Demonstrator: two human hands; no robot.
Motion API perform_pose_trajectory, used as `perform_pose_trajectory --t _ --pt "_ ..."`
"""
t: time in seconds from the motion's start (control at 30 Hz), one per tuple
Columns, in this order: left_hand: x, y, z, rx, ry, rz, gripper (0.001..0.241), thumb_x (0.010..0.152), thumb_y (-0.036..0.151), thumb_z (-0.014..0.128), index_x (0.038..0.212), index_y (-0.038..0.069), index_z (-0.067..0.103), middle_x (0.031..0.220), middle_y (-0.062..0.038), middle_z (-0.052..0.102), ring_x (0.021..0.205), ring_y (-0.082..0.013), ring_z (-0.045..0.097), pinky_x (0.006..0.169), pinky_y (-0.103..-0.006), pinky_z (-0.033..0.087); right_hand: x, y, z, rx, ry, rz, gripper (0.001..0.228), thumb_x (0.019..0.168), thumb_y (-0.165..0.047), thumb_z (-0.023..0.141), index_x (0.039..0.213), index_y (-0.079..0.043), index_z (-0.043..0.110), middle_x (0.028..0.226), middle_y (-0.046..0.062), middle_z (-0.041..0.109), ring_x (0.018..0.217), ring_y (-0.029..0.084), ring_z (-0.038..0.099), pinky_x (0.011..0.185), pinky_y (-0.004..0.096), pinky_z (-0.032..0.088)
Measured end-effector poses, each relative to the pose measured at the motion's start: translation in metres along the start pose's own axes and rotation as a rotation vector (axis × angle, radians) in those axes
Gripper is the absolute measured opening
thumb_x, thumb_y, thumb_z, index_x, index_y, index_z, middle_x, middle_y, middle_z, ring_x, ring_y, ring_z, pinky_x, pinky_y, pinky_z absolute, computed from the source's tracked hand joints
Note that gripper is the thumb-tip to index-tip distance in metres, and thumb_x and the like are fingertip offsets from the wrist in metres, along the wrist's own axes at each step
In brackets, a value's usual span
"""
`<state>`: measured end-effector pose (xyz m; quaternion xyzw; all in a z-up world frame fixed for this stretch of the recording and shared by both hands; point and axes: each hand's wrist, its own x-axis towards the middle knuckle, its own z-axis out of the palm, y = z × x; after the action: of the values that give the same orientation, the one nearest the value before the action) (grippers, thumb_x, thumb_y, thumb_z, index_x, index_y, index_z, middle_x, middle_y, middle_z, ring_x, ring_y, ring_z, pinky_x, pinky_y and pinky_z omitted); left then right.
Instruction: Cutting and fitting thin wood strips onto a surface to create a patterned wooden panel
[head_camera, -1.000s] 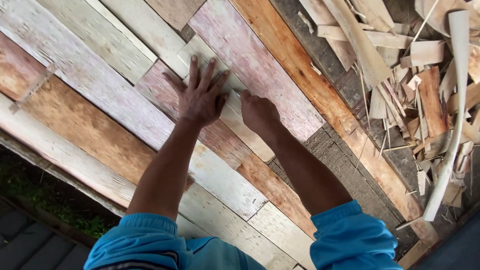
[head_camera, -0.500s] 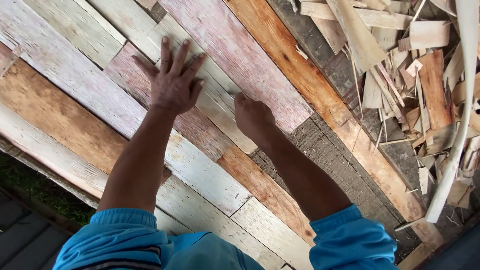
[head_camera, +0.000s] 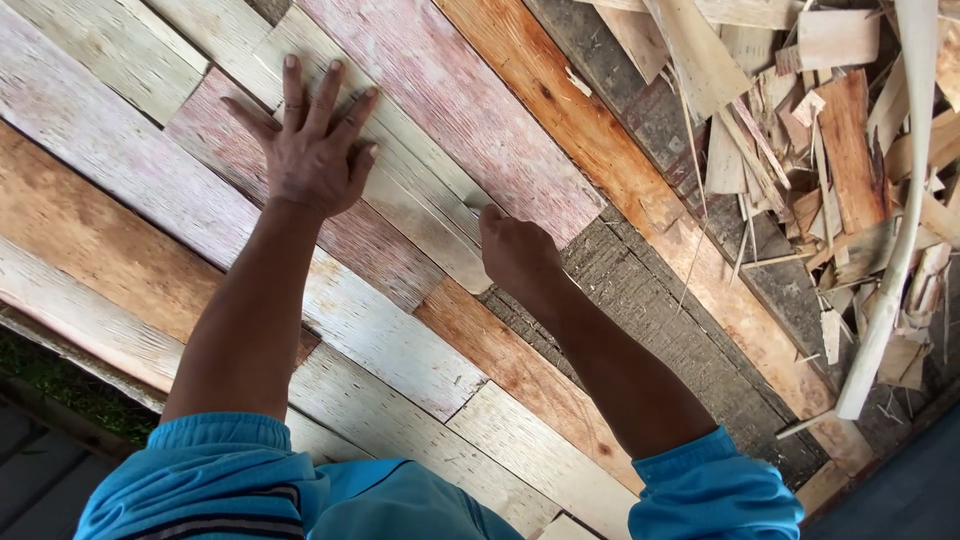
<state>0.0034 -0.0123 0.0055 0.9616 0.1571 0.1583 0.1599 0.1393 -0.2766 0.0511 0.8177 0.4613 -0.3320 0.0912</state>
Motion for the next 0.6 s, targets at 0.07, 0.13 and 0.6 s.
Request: perform_pose_trajectory --t 0.07,0.13,0.6 --pt "0.002 0.007 -0.009 -0.019 -0.025 -0.009 0.054 0.112 0.044 0.054 0.162 0.025 0.061 0.172 -0.003 0.024 0.153 -0.0461 0.006 0.093 -0.0929 -0.009 -0.006 0.000 0.000 -0.003 -0.011 0.012 0.027 0.096 -0.002 0.046 0.122 0.003 0.047 0.093 0.021 0.074 0.078 0.044 0.075 0.058 0.052 0.059" --pt "0.007 0.010 -0.012 -0.040 -0.042 -0.018 0.054 0.110 0.042 0.054 0.161 0.024 0.059 0.171 -0.006 0.027 0.152 -0.0484 0.007 0.091 -0.0950 -0.007 -0.013 0.003 -0.003 -0.013 -0.018 0.025 0.027 0.096 -0.003 0.047 0.122 0.002 0.047 0.094 0.021 0.075 0.080 0.044 0.075 0.059 0.052 0.059" --pt "0.006 0.012 -0.015 -0.063 -0.039 -0.009 0.053 0.112 0.043 0.050 0.159 0.021 0.062 0.170 -0.010 0.031 0.150 -0.0478 0.004 0.089 -0.0946 -0.010 -0.046 0.025 0.017 0.048 -0.062 0.074 0.022 0.097 -0.005 0.046 0.119 -0.001 0.047 0.092 0.023 0.075 0.081 0.047 0.074 0.061 0.054 0.059"
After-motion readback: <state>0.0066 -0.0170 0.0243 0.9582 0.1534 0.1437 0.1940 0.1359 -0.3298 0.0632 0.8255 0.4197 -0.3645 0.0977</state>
